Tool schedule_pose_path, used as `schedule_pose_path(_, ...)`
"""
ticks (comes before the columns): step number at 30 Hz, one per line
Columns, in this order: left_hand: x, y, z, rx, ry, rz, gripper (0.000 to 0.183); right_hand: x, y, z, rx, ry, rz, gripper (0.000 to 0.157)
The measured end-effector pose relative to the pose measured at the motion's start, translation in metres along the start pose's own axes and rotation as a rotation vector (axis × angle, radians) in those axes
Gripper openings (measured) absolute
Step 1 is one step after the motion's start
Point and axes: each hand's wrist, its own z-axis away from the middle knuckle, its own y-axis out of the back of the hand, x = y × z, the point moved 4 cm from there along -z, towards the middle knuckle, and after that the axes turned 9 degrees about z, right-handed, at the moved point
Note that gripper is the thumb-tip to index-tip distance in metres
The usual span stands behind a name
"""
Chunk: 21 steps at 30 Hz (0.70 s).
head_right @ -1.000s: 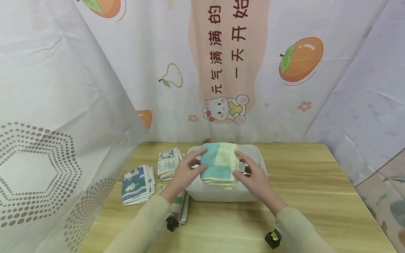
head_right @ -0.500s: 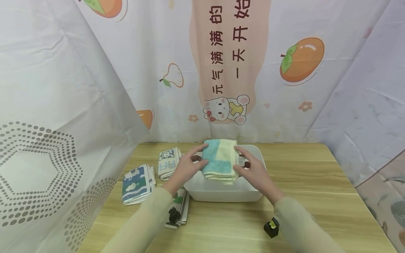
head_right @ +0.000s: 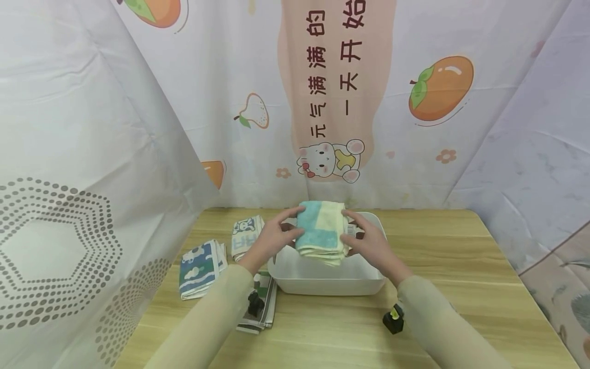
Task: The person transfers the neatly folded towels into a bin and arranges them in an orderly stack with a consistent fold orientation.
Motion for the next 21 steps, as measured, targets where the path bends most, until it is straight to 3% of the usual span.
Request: schedule_pose_path(21,-0.003,0.006,-0.021,-0.029,0.094,0.057,0.058,-0.001,0.008,-0.021,-0.065,-0.095,0.015,0.07)
